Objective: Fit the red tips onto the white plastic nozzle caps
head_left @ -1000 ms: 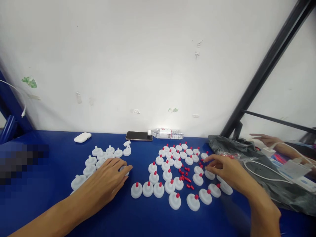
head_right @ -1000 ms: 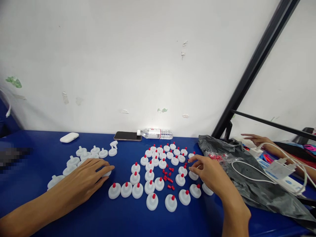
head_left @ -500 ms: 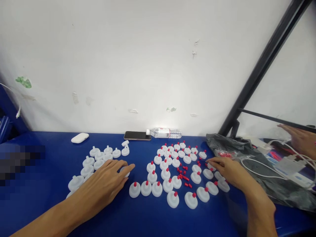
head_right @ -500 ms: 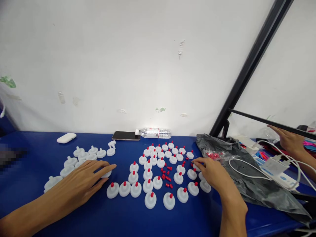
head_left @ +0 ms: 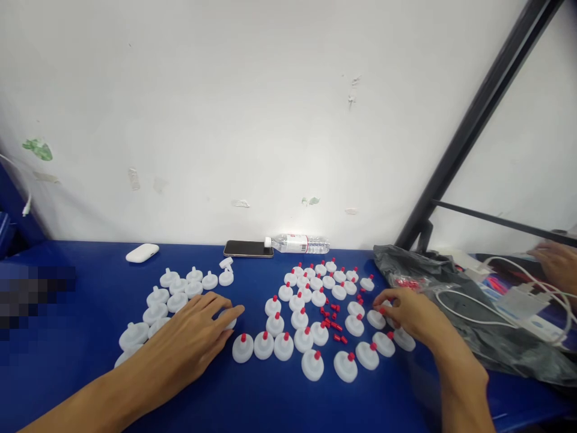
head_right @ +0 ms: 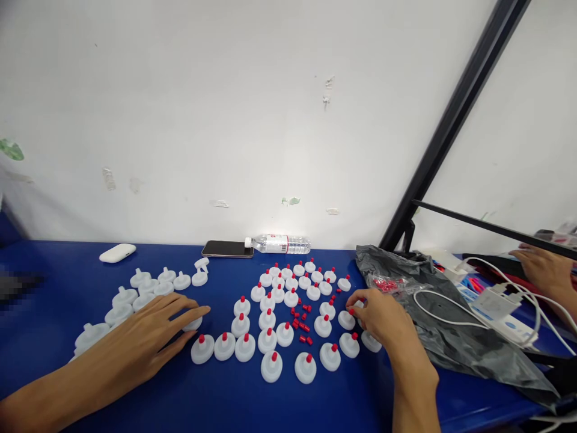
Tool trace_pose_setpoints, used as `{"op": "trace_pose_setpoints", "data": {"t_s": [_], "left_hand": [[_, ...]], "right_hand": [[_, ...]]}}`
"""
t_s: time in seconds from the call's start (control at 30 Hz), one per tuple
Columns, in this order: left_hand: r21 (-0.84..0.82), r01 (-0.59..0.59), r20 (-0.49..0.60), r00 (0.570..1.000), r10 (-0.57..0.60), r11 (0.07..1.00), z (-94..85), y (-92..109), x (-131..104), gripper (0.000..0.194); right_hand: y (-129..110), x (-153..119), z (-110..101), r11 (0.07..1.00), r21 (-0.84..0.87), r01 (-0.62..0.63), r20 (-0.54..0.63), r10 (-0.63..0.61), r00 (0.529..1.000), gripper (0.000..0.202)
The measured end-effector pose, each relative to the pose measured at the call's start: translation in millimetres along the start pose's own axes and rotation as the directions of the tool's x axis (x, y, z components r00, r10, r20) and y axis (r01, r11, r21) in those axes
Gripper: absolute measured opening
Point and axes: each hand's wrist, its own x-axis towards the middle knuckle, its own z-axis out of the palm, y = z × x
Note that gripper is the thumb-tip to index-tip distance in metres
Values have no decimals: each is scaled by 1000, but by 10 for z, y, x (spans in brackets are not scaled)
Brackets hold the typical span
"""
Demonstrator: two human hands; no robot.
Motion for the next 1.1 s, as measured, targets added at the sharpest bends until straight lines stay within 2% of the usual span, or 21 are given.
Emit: {"op": "trace_pose_setpoints", "data": {"t_s": [0.13,0.23,0.33,0.43,0.5,0.57,0.6,0.63,0.7,0.77,0.87,0.97,1.1], "left_hand": [[19,23,-6,1000,-23,1000,7,0,-12,38],[-10,60,-47,997,-60,998,6,3,-2,38],[-51,56,-179,982,-65,997,35,-10,14,41],[-82,72,-354,930,-96,994,101,-42,2,41],[-139,77,-353,928,-122,987,132,-57,-25,40],[-180,66,-313,942,-120,982,133,-53,-57,40],[-183,53,-293,950,-106,982,124,-42,-71,41],[-179,43,-276,957,-92,983,111,-26,-82,41],[-168,12,-271,961,-58,986,79,19,-89,40],[-172,-31,-290,957,-20,985,45,70,-78,37],[-191,-107,-335,942,37,976,-21,136,-34,31],[-197,-139,-344,937,65,970,-104,182,17,25],[-202,-118,-326,944,47,972,-181,226,36,22]], "right_hand": [[-83,-46,-21,1000,-7,9,-51,-9,999,18],[-176,-93,-80,1000,4,19,-139,-18,990,20],[-312,-152,-182,999,32,20,-281,-10,960,20],[-510,-239,-287,991,104,78,-407,-29,913,25],[-697,-329,-329,968,178,174,-442,-79,894,32],[-934,-449,-331,913,296,280,-425,-137,895,38],[-1068,-518,-314,805,476,354,-400,-160,902,35],[-1207,-591,-285,697,610,377,-348,-192,918,32],[-1481,-738,-192,567,730,380,-278,-262,924,23],[-1718,-871,-65,557,728,400,-201,-385,901,16],[-1950,-1005,125,547,665,508,-180,-543,820,12],[-2025,-1042,231,525,625,578,-216,-595,774,11],[-1996,-1025,210,517,612,599,-235,-604,762,14]]}}
